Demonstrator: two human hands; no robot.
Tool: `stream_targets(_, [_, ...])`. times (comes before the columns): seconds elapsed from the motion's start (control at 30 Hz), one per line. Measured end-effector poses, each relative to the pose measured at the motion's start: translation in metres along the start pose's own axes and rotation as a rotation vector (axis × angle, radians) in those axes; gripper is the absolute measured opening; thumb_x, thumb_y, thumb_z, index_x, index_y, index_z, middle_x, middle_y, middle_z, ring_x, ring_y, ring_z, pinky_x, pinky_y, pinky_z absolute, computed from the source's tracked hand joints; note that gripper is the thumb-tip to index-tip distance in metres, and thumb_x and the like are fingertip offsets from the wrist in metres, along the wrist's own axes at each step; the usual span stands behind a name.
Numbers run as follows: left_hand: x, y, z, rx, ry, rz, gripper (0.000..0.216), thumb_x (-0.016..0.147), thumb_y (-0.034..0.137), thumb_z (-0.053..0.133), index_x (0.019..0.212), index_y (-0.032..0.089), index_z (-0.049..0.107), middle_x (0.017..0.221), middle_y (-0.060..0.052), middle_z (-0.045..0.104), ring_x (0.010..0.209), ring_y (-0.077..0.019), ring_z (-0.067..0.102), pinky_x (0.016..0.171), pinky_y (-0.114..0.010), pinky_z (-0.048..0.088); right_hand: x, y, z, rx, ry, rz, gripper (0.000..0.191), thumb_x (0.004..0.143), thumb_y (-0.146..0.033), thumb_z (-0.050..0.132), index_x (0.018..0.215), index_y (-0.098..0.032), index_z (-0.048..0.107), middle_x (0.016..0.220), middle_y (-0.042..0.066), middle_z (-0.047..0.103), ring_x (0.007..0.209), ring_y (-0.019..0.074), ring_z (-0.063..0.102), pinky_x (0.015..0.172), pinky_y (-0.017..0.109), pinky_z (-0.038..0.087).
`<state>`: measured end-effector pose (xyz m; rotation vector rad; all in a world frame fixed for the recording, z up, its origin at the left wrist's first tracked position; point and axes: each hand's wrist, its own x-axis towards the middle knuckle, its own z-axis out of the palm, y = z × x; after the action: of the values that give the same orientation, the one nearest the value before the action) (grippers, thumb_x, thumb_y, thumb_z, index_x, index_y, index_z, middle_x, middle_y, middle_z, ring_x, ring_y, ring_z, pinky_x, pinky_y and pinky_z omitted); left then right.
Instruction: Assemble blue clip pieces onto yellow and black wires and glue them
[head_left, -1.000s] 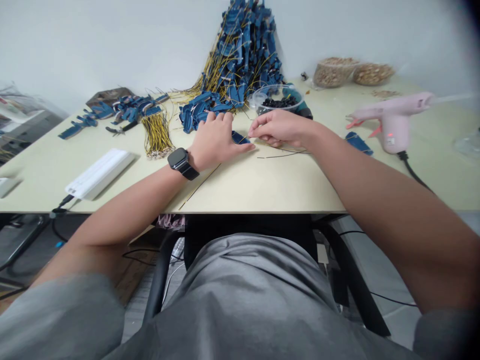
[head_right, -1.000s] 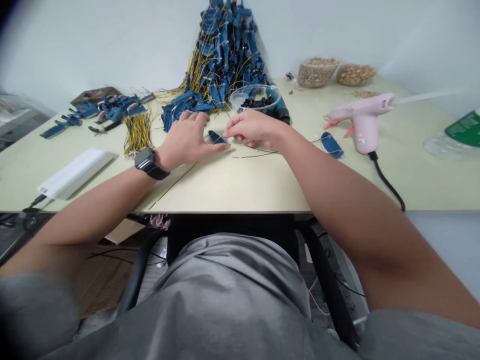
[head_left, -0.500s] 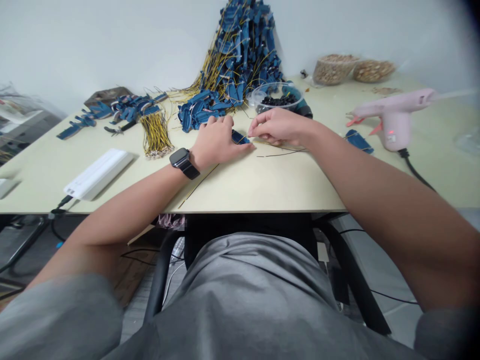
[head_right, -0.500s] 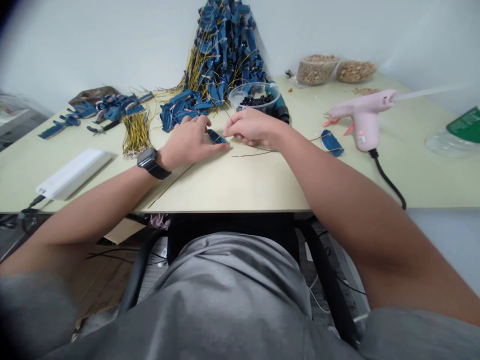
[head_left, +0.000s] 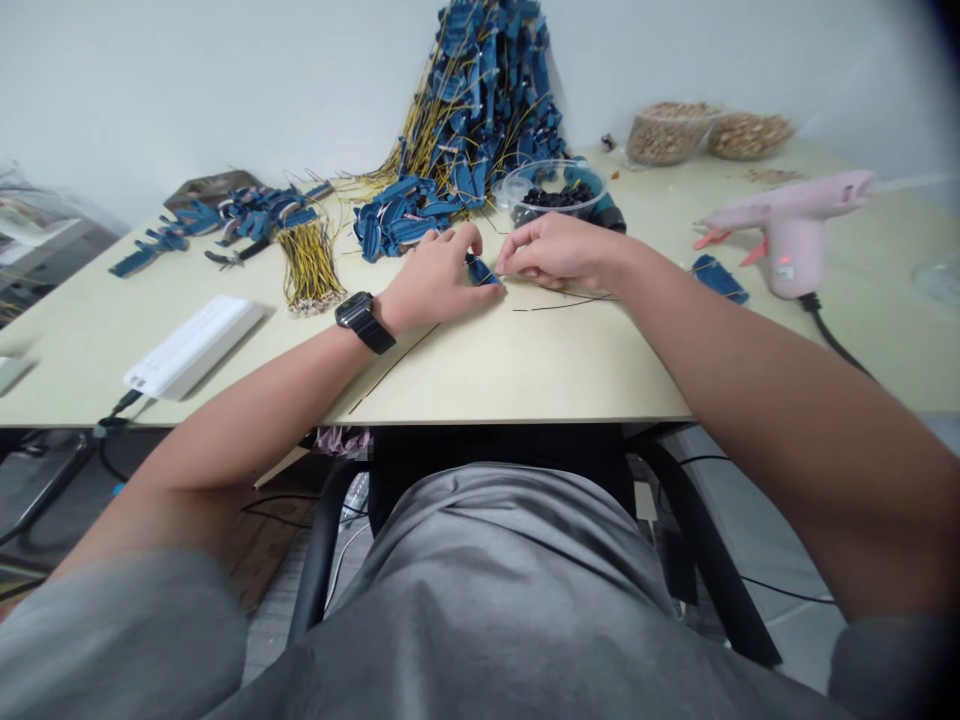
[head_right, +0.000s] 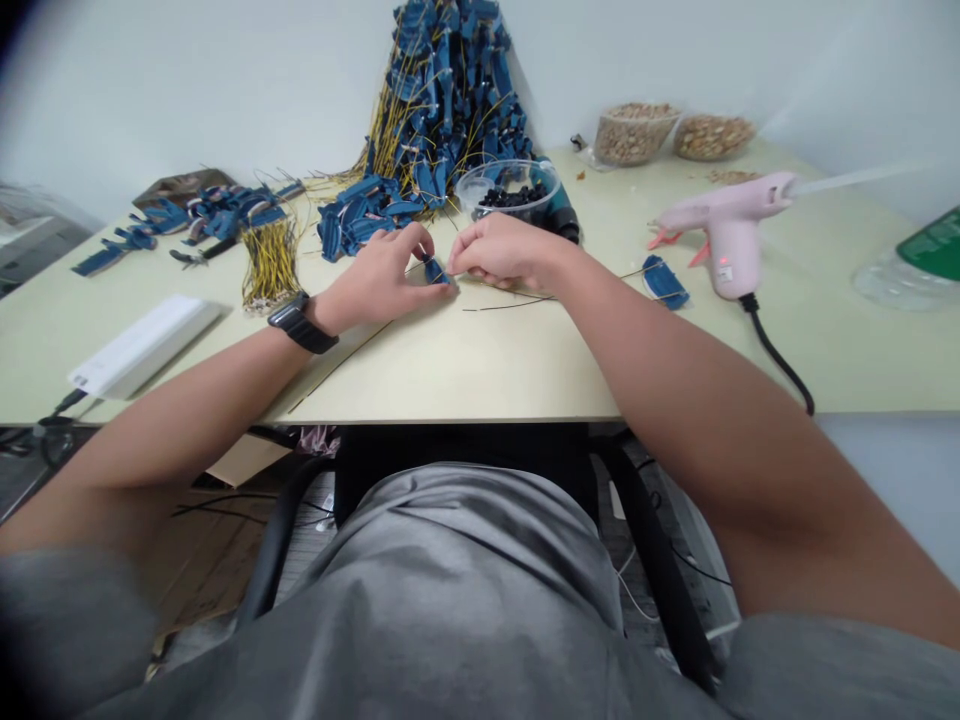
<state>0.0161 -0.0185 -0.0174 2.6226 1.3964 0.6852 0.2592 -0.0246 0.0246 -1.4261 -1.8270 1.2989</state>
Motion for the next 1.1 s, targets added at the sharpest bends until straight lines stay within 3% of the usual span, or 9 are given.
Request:
stream_targets(0.17, [0.003,-0.003,-0.003,-0.011,-0.044,0.048,0.031,0.103,0.053,0.089,0.120,0.028,0.081,0.126,-0.014,0.085,0.132,-0.0429,0.074,0.136,-0.067,0.051,-0.001,0.002,-0.001,-0.041,-0.057,-0.042,0.024,0.118,0.000,0.076,0.100,-0.016,0.079,0.060,-0.008,0.046,0.056,0.0079,0.030,0.053,0.027,0.020])
stream_targets(0.33, [0.003,-0.002,-0.006,-0.045,-0.056,0.038,0.026,0.102,0.051,0.093,0.103,0.027,0.081,0.116,-0.013,0.083,0.134,-0.0444,0.072,0.136,-0.070,0.050,0.002,0.002,-0.001,-0.048,-0.030,0.012,0.031,0.114,0.000,0.077,0.090,-0.019,0.078,0.059,-0.006,0.046,0.050,0.0104,0.028,0.047,0.030,0.018])
stream_targets(0.53, [0.003,-0.003,-0.007,-0.058,-0.063,0.036,0.026,0.104,0.050,0.096,0.104,0.026,0.085,0.118,-0.014,0.081,0.135,-0.0435,0.073,0.135,-0.068,0.053,0.003,0.002,-0.002,-0.006,-0.033,0.037,0.031,0.115,0.000,0.080,0.089,-0.018,0.077,0.060,-0.006,0.047,0.052,0.0074,0.031,0.047,0.025,0.022])
stream_targets(0.67, [0.005,-0.007,-0.006,-0.043,-0.060,0.029,0.028,0.103,0.051,0.099,0.105,0.026,0.088,0.118,-0.013,0.080,0.134,-0.0435,0.073,0.133,-0.066,0.056,0.009,0.005,-0.001,0.030,-0.008,0.065,0.033,0.108,-0.001,0.082,0.081,-0.019,0.076,0.060,-0.004,0.047,0.049,0.0081,0.030,0.044,0.024,0.021])
stream_targets(0.87, [0.007,-0.011,-0.004,-0.044,-0.067,0.016,0.030,0.103,0.056,0.100,0.105,0.027,0.089,0.117,-0.013,0.078,0.135,-0.0441,0.072,0.132,-0.066,0.057,0.012,0.008,-0.002,0.073,-0.030,0.070,0.036,0.107,-0.018,0.101,0.086,-0.021,0.072,0.065,-0.004,0.046,0.054,0.0079,0.027,0.045,0.026,0.017])
stream_targets(1.0, [0.006,-0.010,-0.004,-0.049,-0.059,0.004,0.029,0.102,0.052,0.101,0.105,0.026,0.089,0.121,-0.014,0.078,0.138,-0.0448,0.071,0.135,-0.068,0.054,0.011,0.007,-0.001,0.083,-0.018,0.080,0.031,0.110,-0.010,0.093,0.088,-0.019,0.074,0.064,-0.005,0.046,0.053,0.0065,0.028,0.045,0.024,0.018])
stream_targets(1.1, [0.004,-0.008,-0.005,-0.040,-0.061,-0.003,0.030,0.103,0.053,0.100,0.107,0.025,0.090,0.129,-0.015,0.079,0.143,-0.0473,0.068,0.136,-0.071,0.051,0.012,0.006,0.000,0.083,-0.002,0.087,0.031,0.105,-0.005,0.092,0.083,-0.019,0.076,0.062,-0.004,0.047,0.050,0.0070,0.028,0.042,0.024,0.019])
